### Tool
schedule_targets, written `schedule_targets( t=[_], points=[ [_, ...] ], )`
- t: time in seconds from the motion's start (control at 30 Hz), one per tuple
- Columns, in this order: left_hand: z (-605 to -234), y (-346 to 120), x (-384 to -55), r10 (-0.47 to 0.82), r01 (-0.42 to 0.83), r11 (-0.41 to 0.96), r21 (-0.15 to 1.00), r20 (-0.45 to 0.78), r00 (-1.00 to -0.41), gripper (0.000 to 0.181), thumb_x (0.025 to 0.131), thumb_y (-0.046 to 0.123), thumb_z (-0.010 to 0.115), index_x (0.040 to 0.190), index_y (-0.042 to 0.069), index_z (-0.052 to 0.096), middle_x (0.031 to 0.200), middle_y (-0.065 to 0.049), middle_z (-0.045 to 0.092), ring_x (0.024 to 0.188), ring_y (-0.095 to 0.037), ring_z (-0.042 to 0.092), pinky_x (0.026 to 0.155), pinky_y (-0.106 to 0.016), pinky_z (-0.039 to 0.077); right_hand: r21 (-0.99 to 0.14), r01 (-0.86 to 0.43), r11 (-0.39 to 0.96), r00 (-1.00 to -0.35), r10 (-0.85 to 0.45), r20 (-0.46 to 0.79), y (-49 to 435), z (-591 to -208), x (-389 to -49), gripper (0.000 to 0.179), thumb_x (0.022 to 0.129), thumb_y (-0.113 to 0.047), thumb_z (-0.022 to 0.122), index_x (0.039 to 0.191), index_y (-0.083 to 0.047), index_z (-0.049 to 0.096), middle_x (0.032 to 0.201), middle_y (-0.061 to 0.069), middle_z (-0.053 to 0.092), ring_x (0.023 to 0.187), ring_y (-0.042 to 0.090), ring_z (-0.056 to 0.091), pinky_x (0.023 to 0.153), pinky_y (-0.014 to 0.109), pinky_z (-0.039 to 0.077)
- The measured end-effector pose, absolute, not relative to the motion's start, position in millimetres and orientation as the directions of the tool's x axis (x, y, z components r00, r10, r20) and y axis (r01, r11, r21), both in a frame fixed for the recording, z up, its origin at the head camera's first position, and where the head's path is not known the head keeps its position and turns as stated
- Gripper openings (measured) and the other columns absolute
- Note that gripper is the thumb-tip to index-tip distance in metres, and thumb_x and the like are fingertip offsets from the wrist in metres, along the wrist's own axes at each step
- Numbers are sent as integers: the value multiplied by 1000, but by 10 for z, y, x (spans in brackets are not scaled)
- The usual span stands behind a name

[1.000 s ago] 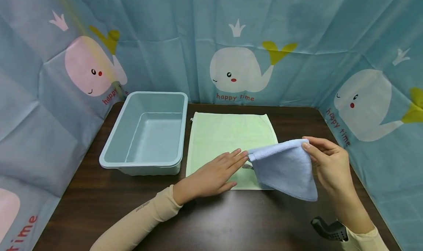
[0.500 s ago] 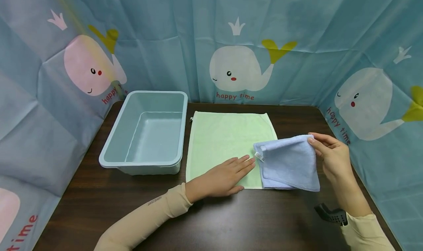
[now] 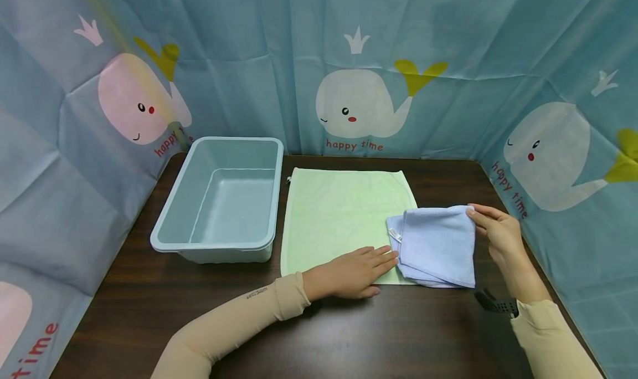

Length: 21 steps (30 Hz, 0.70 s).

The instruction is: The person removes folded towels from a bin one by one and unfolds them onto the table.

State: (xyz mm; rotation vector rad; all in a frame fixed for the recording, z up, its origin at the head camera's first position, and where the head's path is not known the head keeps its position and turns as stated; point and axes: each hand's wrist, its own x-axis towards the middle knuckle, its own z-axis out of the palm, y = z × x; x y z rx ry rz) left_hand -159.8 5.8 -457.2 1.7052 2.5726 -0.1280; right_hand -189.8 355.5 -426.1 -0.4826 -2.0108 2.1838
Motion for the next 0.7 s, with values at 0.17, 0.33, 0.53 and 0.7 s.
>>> schedule_targets(
  t=[0.17, 0.33, 0.53, 0.7],
  points=[
    [-4606, 161, -1577, 920, 929, 368, -36, -135, -369, 72, 102, 45, 47, 159, 12, 19, 168, 0, 18, 156, -17, 15, 125, -33, 24, -970, 236, 60, -911, 360, -200, 3713, -4459, -2006, 10, 85, -23, 78, 96, -22, 79, 81, -22, 70, 71, -3, 66, 64, 15, 55],
    [-4659, 224, -1566, 919, 933, 358, -16, -168, -356, 72, 102, 46, 46, 160, 14, 17, 168, 1, 17, 157, -16, 14, 125, -33, 23, -894, 339, 291, -886, 419, -200, 3780, -4651, -2127, 28, 87, -38, 75, 107, -19, 76, 82, -25, 63, 74, -3, 62, 68, 17, 54],
    [-4723, 270, -1562, 914, 933, 358, -19, -196, -355, 71, 102, 46, 46, 160, 15, 18, 168, 2, 17, 157, -14, 12, 126, -31, 22, -810, 383, 445, -884, 430, -182, 3810, -4797, -2219, 51, 91, -38, 71, 126, -1, 65, 83, -25, 56, 75, -4, 58, 68, 15, 53],
    [-4737, 287, -1556, 911, 933, 357, -34, -208, -356, 70, 102, 46, 46, 159, 16, 20, 167, 3, 19, 156, -14, 14, 125, -30, 23, -747, 349, 565, -907, 405, -117, 3807, -4856, -2254, 45, 93, -33, 69, 123, 0, 67, 103, -1, 68, 75, -2, 57, 64, 14, 53]
  ],
)
